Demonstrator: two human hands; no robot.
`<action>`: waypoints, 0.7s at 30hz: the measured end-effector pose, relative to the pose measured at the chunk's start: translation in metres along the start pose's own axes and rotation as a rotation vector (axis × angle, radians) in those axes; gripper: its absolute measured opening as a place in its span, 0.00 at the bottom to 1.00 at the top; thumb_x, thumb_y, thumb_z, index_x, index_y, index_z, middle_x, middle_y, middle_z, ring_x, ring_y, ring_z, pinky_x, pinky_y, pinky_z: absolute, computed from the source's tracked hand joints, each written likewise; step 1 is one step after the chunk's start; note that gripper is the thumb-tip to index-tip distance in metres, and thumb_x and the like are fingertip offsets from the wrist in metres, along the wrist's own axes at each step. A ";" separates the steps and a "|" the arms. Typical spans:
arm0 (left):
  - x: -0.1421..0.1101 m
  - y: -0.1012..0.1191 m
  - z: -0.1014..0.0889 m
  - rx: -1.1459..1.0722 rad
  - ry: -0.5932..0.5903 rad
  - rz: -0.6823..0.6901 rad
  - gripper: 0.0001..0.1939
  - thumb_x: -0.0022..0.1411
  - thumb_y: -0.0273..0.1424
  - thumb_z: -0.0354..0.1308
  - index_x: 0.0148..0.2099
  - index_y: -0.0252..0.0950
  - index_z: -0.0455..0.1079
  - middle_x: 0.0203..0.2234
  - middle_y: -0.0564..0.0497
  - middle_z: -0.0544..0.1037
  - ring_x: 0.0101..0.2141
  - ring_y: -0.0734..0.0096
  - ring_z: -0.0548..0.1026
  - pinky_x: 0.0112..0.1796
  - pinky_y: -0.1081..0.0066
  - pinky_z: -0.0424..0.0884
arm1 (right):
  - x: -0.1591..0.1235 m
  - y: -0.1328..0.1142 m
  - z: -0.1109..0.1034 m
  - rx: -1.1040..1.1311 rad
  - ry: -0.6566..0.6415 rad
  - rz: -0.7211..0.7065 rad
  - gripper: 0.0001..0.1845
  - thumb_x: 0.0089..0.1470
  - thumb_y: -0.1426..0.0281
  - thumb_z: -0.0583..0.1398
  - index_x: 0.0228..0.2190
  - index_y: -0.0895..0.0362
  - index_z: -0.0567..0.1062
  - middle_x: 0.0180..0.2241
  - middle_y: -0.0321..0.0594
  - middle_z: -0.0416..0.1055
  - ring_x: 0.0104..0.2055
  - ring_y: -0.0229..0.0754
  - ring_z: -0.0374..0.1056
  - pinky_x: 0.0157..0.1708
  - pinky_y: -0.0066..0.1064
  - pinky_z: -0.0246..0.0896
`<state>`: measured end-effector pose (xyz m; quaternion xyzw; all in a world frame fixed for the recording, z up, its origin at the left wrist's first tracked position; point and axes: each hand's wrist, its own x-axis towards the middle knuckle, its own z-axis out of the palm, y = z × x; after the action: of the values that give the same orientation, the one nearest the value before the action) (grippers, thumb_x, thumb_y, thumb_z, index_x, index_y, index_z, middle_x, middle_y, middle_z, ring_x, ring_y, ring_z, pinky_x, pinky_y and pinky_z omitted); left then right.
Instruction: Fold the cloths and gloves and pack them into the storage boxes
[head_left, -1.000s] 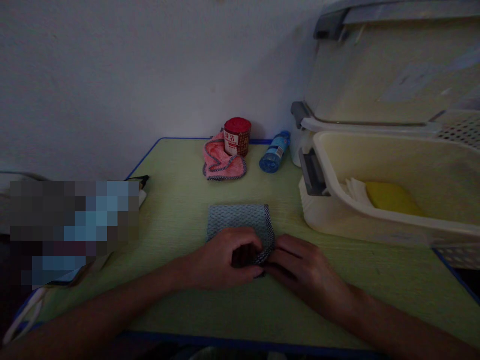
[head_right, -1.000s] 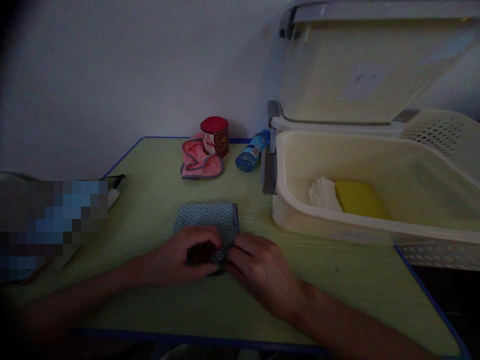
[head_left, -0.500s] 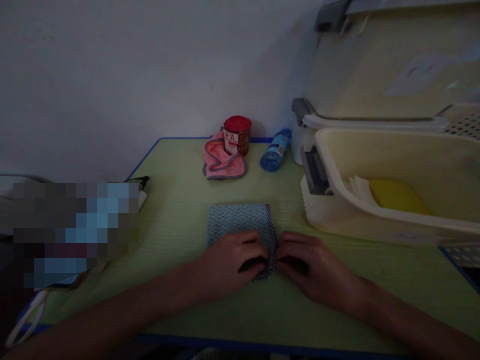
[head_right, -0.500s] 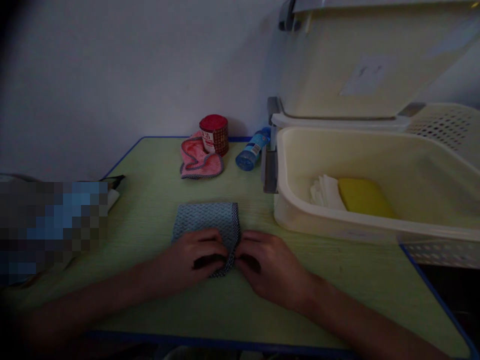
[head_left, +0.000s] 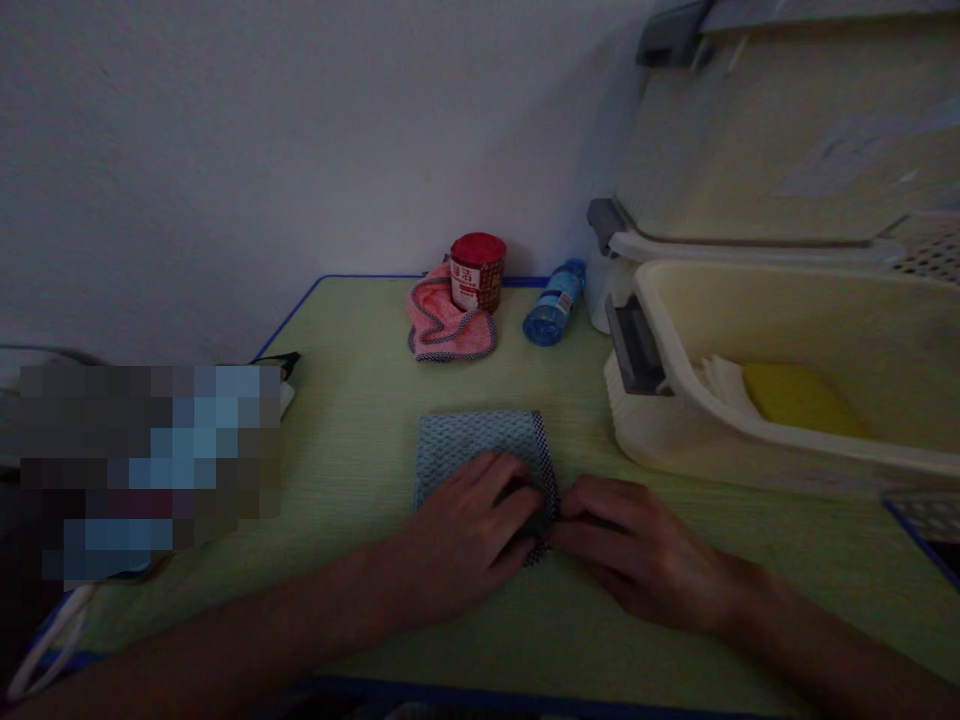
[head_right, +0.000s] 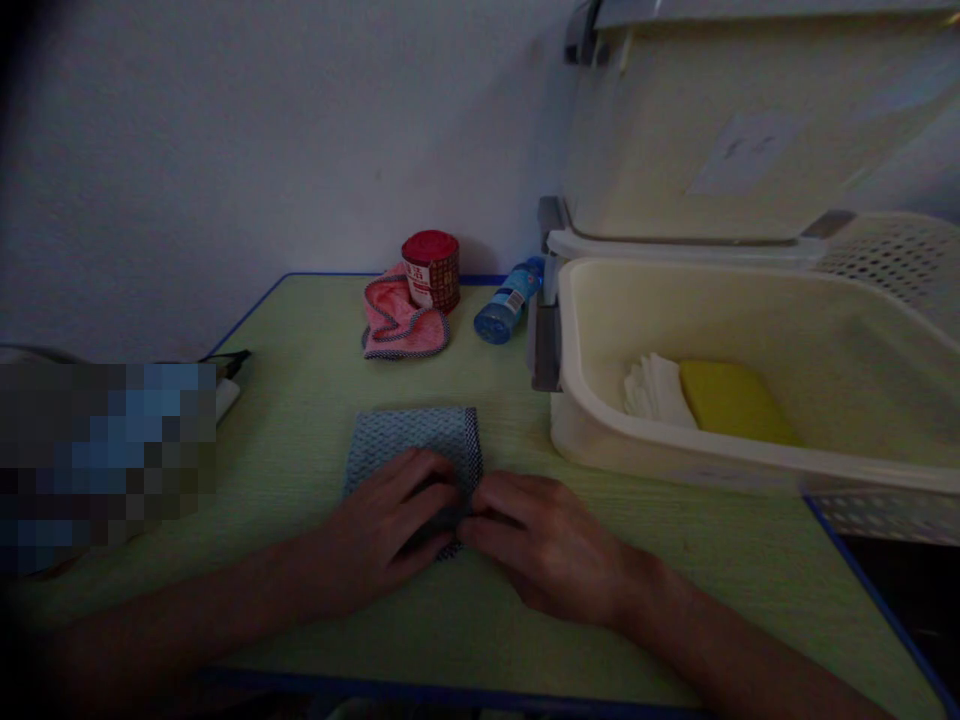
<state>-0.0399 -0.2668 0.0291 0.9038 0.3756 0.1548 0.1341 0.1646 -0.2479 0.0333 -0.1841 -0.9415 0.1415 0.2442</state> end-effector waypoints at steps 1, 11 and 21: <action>0.000 -0.001 0.000 0.001 0.004 -0.010 0.09 0.61 0.28 0.50 0.44 0.34 0.66 0.42 0.44 0.68 0.43 0.60 0.66 0.44 0.59 0.68 | 0.000 0.000 -0.001 -0.026 -0.022 -0.012 0.13 0.58 0.79 0.49 0.30 0.60 0.73 0.27 0.41 0.66 0.28 0.37 0.60 0.25 0.27 0.56; -0.001 -0.013 -0.002 0.187 -0.118 -0.087 0.33 0.61 0.46 0.47 0.64 0.38 0.47 0.65 0.42 0.46 0.63 0.47 0.42 0.58 0.44 0.42 | 0.002 -0.003 -0.008 0.005 -0.131 0.029 0.11 0.51 0.80 0.51 0.28 0.59 0.72 0.28 0.44 0.66 0.32 0.42 0.60 0.31 0.33 0.58; 0.000 -0.008 0.001 0.159 -0.124 -0.052 0.33 0.62 0.46 0.47 0.65 0.39 0.47 0.64 0.42 0.47 0.62 0.46 0.44 0.57 0.44 0.43 | 0.010 -0.012 0.002 -0.082 0.097 0.064 0.15 0.59 0.74 0.49 0.43 0.62 0.71 0.41 0.50 0.71 0.43 0.43 0.66 0.41 0.33 0.66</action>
<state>-0.0447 -0.2613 0.0252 0.9094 0.4010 0.0648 0.0891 0.1518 -0.2548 0.0403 -0.2304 -0.9273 0.1012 0.2771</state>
